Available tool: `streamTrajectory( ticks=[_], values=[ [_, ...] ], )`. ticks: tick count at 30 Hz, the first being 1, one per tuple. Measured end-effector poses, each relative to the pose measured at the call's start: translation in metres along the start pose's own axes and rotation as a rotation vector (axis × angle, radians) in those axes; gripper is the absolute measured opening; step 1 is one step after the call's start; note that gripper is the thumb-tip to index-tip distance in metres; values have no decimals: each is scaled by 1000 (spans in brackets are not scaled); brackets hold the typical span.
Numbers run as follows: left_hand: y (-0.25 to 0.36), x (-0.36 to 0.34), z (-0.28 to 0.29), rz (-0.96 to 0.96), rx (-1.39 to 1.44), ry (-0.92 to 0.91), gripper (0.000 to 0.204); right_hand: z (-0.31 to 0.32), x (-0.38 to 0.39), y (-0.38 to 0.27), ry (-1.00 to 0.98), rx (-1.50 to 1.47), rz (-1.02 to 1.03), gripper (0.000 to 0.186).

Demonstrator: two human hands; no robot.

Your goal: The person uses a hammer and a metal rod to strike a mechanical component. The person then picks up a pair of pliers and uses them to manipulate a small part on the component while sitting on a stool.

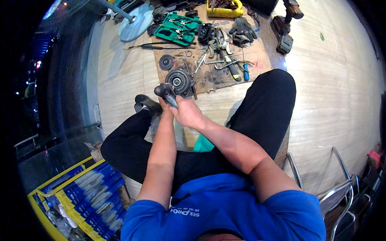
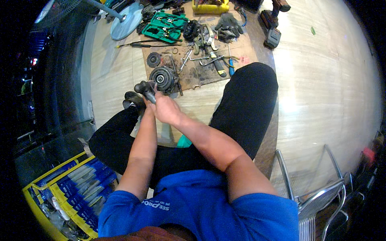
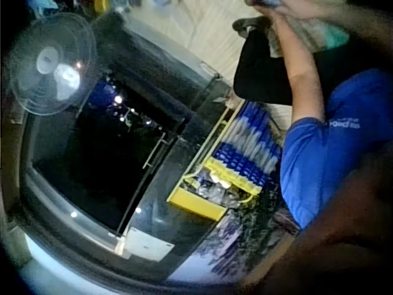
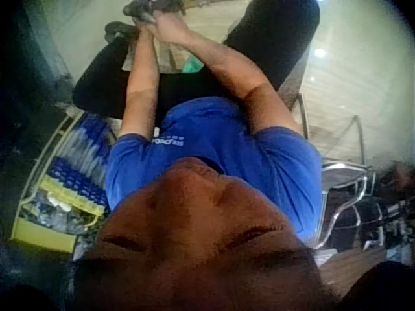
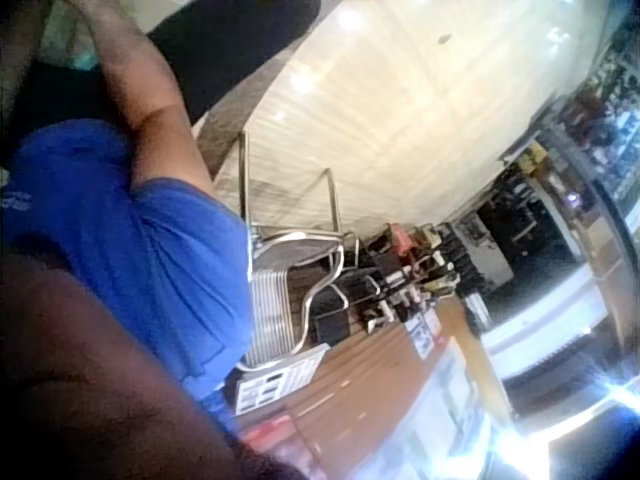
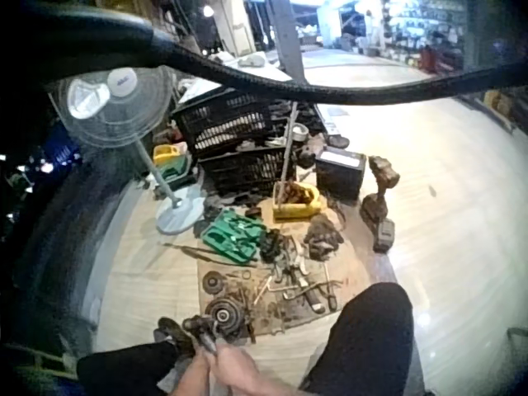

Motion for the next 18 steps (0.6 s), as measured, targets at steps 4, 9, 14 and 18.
streamTrajectory(
  ticks=[4,9,14,18],
  values=[
    [-43,5,-34,226,602,121,64,22,1,21,55,-6,-59,33],
    [18,-14,-39,-54,-754,272,9,23,-3,17,159,-95,-76,32],
    [47,2,-107,96,-477,520,9,60,-22,38,428,-189,-189,31],
    [68,-5,-112,129,-329,554,9,84,-38,67,598,-305,-314,27]
  ],
)
Point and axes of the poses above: each hand's wrist, its own x-axis away from the middle knuckle, its own z-axis out of the back of the hand, y = z × x, the point moved 1 cm from there along -x, towards the middle knuckle, and after that the axes turned 5 degrees about x, right-handed, at the moved point
